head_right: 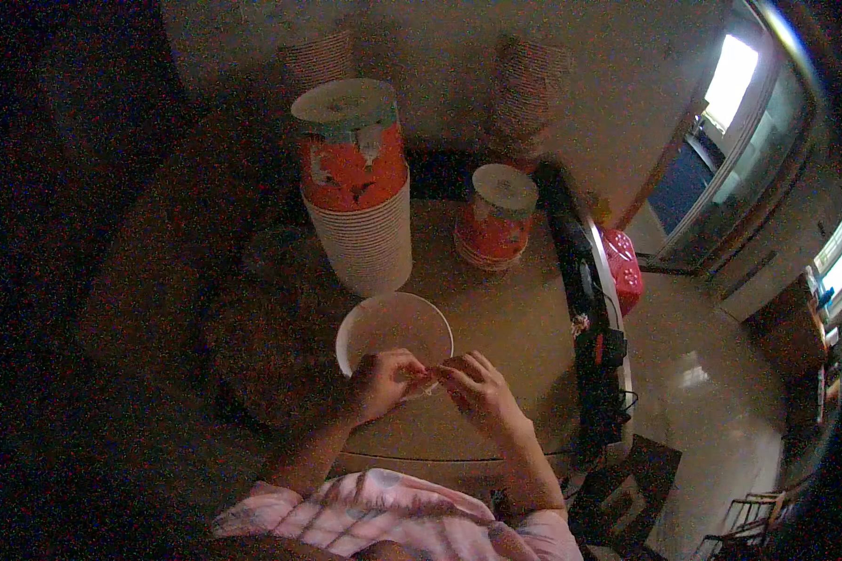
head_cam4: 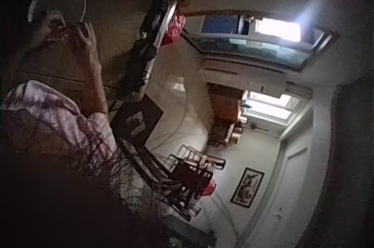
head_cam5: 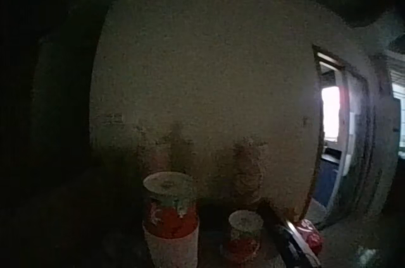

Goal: Threading a string through pre-punched holes in the bottom of decorative paper cups.

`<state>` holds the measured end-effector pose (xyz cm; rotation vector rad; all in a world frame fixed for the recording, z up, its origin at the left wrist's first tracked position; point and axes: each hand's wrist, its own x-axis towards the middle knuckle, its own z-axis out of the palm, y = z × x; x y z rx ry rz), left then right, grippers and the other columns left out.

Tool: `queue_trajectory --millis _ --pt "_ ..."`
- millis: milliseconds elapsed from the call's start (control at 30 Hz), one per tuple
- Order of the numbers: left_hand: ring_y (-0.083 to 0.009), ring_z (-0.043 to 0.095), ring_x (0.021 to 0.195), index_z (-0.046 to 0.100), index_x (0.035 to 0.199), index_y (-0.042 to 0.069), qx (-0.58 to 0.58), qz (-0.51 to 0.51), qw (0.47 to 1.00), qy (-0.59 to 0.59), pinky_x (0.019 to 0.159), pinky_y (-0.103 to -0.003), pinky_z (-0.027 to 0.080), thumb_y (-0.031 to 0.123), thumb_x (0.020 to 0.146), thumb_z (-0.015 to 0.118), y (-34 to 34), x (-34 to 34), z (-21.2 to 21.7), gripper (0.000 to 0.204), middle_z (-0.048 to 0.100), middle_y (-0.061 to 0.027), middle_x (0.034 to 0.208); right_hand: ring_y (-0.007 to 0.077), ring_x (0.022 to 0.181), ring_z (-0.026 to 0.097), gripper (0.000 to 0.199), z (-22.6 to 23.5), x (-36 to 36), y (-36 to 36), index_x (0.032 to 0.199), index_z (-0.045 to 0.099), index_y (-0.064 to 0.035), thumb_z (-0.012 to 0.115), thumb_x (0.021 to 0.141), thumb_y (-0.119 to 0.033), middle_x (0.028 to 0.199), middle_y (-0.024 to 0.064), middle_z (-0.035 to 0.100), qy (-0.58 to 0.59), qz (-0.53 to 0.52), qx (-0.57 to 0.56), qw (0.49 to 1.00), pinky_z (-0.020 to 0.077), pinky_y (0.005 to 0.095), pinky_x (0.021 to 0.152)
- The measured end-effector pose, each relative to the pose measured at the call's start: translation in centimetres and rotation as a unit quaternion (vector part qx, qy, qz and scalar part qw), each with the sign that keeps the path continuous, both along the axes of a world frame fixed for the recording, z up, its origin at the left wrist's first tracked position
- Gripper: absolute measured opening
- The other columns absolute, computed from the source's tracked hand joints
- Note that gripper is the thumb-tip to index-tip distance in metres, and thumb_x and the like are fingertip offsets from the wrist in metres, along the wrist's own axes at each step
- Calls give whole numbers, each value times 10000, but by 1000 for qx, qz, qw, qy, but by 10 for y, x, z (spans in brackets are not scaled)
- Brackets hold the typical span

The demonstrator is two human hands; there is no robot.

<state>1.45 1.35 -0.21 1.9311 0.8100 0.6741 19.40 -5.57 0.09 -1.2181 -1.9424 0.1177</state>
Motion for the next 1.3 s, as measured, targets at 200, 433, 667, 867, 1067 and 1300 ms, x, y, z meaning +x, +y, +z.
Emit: queue_trajectory --millis 200,433,667,867,1067,1300 --pt "-218 625 694 648 802 20 48 -11 999 -5 631 -312 492 116 768 660 -3 4 6 103 616 -102 782 262 822 544 308 3 17 0 967 586 -48 638 666 -6 912 80 569 -92 65 3 994 473 359 704" --pt "-187 624 778 641 862 23 2 7 1000 2 695 -295 470 166 780 667 -5 3 8 167 640 -103 822 243 752 549 142 12 11 7 837 581 -51 642 710 -31 844 61 583 -107 40 5 993 460 351 662" --pt "-227 619 709 626 862 20 9 -22 999 -48 632 -322 472 151 833 598 -5 3 4 137 619 -119 783 213 743 553 204 12 11 8 873 603 -91 674 684 -66 850 36 588 -142 22 39 989 437 341 653" --pt "-212 603 676 617 841 15 -9 -11 999 -32 610 -312 455 154 842 591 -4 4 1 141 614 -120 773 203 807 547 238 10 17 10 920 585 -104 652 692 -117 900 29 580 -184 36 44 981 406 350 754" --pt "-120 587 772 616 896 17 -55 -31 998 -9 700 -274 468 167 805 651 -1 2 7 179 641 -81 813 205 827 547 203 11 13 12 912 582 -97 631 717 -126 900 30 579 -162 21 25 986 393 358 784" --pt "-128 595 777 615 884 18 -68 -44 997 2 703 -271 471 150 812 636 -1 2 9 152 636 -82 816 189 852 551 201 16 17 10 899 606 -101 645 703 -123 890 24 586 -195 38 44 979 392 362 795"
